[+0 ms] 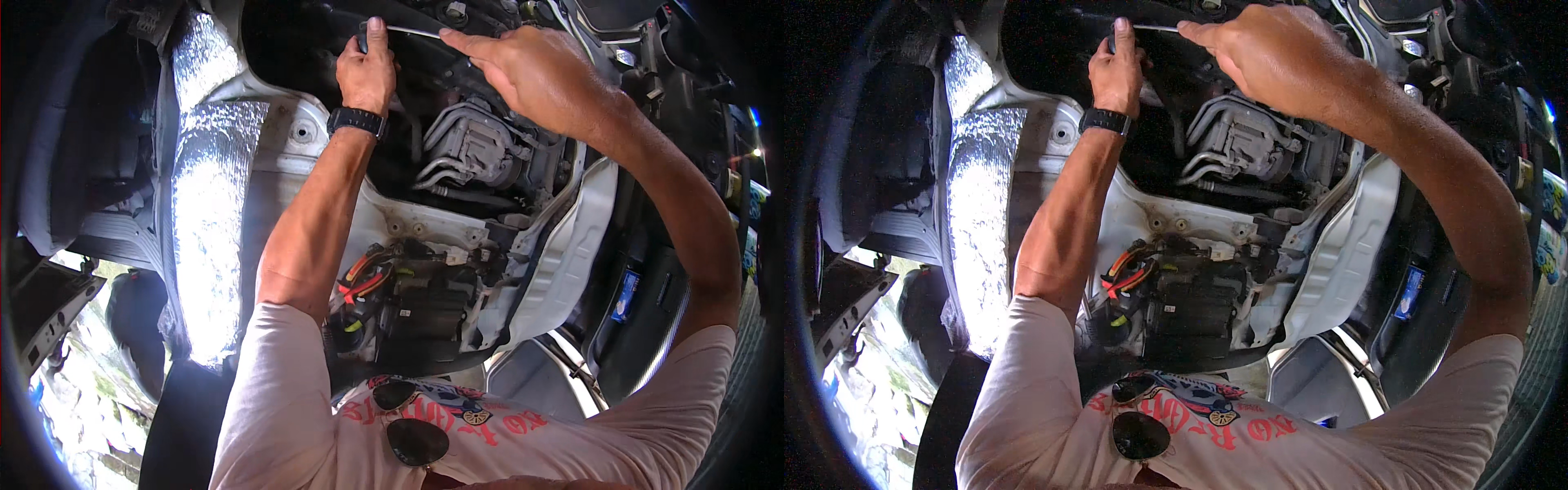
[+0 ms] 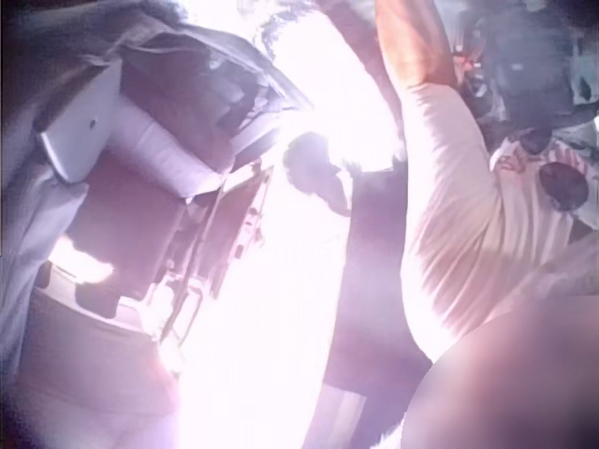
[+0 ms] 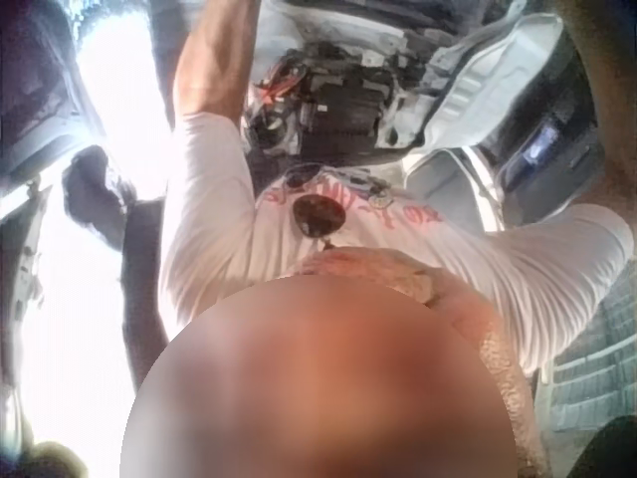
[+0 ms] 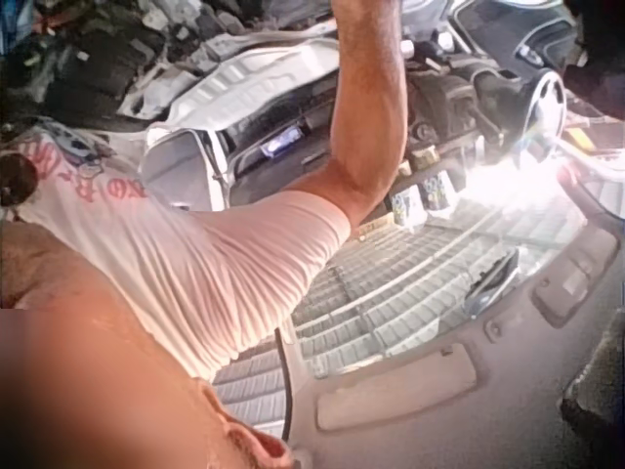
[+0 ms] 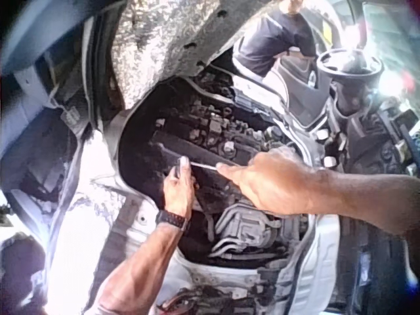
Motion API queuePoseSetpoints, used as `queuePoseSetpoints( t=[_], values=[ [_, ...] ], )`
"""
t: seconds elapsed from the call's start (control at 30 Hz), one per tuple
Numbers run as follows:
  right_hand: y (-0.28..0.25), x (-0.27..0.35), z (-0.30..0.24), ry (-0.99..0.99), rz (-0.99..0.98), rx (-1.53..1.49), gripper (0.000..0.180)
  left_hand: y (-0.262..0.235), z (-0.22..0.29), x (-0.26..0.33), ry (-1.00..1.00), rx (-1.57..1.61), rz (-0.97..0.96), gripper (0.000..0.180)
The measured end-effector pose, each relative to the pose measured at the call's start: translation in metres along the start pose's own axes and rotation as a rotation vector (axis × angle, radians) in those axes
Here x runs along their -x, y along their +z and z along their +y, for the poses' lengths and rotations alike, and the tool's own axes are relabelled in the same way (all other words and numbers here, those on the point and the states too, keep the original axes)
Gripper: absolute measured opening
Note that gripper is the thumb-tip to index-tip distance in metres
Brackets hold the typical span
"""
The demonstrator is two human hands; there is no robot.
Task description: Working on electrical connectors and components within a vehicle engine bay.
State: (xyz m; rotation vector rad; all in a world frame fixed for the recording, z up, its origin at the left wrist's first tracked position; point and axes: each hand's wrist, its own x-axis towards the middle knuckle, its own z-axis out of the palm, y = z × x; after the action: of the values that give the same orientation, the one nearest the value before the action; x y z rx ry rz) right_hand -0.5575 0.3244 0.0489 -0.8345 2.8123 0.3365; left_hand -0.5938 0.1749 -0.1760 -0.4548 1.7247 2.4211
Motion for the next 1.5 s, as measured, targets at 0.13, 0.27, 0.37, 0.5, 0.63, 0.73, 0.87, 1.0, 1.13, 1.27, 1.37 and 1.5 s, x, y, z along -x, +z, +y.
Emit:
queuePoseSetpoints(
  t=[0.13,0.27,0.37,0.5,0.63,0.73,0.87,1.0,1.13,1.27,1.37,1.5],
  values=[
    [0.001,-0.002,-0.025,0.043,-0.046,0.024,0.052,-0.027,0.005,-0.021,-0.21,0.327,-0.191,0.038],
    [0.003,0.002,-0.025,0.084,-0.082,-0.029,0.052,-0.023,0.016,-0.026,-0.268,0.288,-0.214,0.048],
    [-0.012,-0.008,-0.037,0.134,-0.126,-0.066,0.05,-0.017,0.006,-0.01,-0.159,0.335,-0.05,0.055],
    [-0.023,-0.013,-0.034,0.199,-0.106,-0.169,0.044,-0.015,0.0,-0.013,-0.158,0.38,-0.085,0.053],
    [-0.02,-0.021,-0.021,0.176,-0.085,-0.219,0.04,-0.012,-0.004,-0.01,-0.114,0.329,-0.036,0.055],
    [-0.029,-0.032,-0.008,0.219,-0.186,-0.357,0.038,-0.007,-0.006,-0.005,-0.076,0.32,-0.02,0.055],
    [-0.037,-0.023,-0.003,0.244,-0.243,-0.36,0.038,-0.008,-0.001,-0.005,-0.093,0.388,-0.05,0.052],
    [-0.008,-0.012,0.014,0.23,-0.192,-0.511,0.039,-0.02,0.005,-0.005,-0.207,0.47,-0.107,0.042],
    [-0.002,0.027,0.022,0.333,-0.024,-0.583,0.042,-0.049,0.019,0.013,-0.128,-0.006,-0.125,0.045],
    [0.052,0.083,0.035,0.405,0.312,-0.638,0.046,-0.084,0.052,0.071,0.293,-0.512,-0.308,0.049],
    [0.052,0.083,-0.027,0.485,0.098,-0.928,0.041,-0.18,0.074,0.075,0.646,-0.935,-0.341,0.066],
    [0.128,0.118,-0.12,0.286,0.138,-0.988,0.029,-0.179,0.122,0.071,0.954,-1.117,-0.144,0.049]
  ],
)
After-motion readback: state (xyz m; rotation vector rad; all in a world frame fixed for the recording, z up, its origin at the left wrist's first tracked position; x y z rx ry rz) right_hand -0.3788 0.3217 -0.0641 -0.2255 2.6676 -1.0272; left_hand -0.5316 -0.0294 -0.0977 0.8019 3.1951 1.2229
